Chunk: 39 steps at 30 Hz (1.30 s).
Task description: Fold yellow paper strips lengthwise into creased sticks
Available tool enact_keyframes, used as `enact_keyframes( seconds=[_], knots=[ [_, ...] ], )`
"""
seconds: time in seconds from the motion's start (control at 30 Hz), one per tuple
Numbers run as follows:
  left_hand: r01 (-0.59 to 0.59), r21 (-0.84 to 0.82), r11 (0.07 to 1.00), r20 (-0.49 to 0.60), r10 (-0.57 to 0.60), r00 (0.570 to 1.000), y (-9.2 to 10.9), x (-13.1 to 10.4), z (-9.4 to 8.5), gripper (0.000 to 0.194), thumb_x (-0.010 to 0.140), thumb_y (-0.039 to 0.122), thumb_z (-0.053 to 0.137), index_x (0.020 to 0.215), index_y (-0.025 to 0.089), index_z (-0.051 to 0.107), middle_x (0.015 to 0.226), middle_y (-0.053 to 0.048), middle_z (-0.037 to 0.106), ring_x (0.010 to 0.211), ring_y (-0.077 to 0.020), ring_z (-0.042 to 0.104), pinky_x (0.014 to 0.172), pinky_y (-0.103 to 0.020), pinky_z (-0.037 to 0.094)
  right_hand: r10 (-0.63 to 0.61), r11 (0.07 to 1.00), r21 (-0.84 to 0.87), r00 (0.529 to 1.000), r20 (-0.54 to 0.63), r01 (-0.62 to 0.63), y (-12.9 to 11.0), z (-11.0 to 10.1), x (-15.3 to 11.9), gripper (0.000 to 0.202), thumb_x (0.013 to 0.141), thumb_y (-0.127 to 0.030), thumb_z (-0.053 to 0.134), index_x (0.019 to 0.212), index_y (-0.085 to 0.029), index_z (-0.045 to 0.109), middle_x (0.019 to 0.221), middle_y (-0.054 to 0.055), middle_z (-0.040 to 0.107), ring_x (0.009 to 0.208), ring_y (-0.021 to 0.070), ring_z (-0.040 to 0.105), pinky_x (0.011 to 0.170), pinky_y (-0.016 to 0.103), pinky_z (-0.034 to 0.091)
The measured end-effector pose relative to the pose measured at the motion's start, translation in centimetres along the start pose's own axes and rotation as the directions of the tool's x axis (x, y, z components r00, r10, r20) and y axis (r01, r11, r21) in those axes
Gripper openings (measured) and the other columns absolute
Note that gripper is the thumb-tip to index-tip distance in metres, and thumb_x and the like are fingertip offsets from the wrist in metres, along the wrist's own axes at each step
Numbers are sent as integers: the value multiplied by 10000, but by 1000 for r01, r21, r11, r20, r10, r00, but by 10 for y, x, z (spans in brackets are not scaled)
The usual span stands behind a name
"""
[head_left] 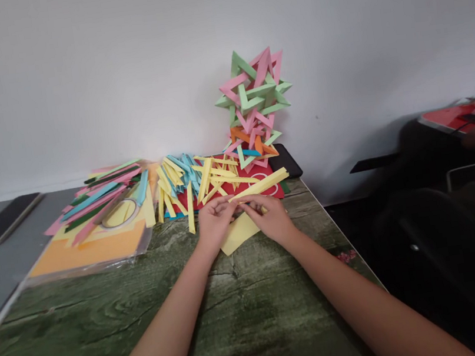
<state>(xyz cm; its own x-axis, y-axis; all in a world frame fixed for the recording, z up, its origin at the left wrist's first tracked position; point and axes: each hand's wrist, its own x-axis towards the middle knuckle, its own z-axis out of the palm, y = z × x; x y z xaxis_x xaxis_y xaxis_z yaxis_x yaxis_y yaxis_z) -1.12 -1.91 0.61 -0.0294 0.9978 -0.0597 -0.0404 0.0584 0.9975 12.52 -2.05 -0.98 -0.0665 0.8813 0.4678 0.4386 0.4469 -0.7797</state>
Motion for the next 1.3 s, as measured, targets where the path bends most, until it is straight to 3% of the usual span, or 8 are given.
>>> enact_keyframes(
  seconds=[0.13,0.2,0.27,0.37,0.47,0.83,1.3],
  knots=[
    [20,-28,999,-1,-20,1000,1,0,0,339,653,348,641,905,123,611,709,-75,682,677,-163,646,536,-199,446,169,973,187,967,-193,-133,0,0,2,196,665,-323,612,794,-197,536,525,-65,444,461,79,411,457,201,325],
    [22,-40,999,-2,-23,1000,2,0,-1,331,658,343,638,905,123,612,719,-76,684,667,-160,646,527,-196,439,251,956,210,942,-222,-205,1,-1,4,221,629,-366,640,672,-182,526,515,-56,451,447,74,396,437,202,310],
    [22,-44,999,11,-22,1000,2,0,-1,324,664,341,633,904,124,615,740,-80,687,657,-157,646,524,-195,434,291,945,206,941,-170,-255,2,-1,6,256,615,-399,645,591,-166,541,521,-27,499,462,82,421,451,212,327],
    [21,-36,999,51,-19,999,2,0,-1,325,671,340,628,916,125,619,766,-84,689,648,-152,645,544,-202,440,268,946,204,962,-56,-252,5,-1,7,267,605,-418,646,589,-157,591,554,5,559,516,109,477,498,230,363],
    [9,-27,1000,92,-6,996,0,0,-1,333,673,338,627,931,128,620,775,-85,690,644,-147,644,561,-208,447,270,940,220,963,-13,-261,11,0,7,285,603,-439,639,586,-157,602,538,4,562,507,116,482,493,237,366],
    [-31,-45,999,126,36,991,1,-2,1,311,666,304,639,911,114,615,754,-83,686,593,-133,628,594,-241,479,358,897,280,934,-2,-343,10,-4,8,310,629,-425,618,507,-156,526,469,-32,482,428,70,377,433,210,288],
    [-64,-66,996,144,73,987,0,-2,2,301,605,300,679,846,126,639,724,-66,677,596,-130,619,645,-277,502,312,927,218,950,5,-306,6,-5,6,349,676,-437,562,471,-161,502,438,-37,441,409,70,347,417,212,260]
  ],
)
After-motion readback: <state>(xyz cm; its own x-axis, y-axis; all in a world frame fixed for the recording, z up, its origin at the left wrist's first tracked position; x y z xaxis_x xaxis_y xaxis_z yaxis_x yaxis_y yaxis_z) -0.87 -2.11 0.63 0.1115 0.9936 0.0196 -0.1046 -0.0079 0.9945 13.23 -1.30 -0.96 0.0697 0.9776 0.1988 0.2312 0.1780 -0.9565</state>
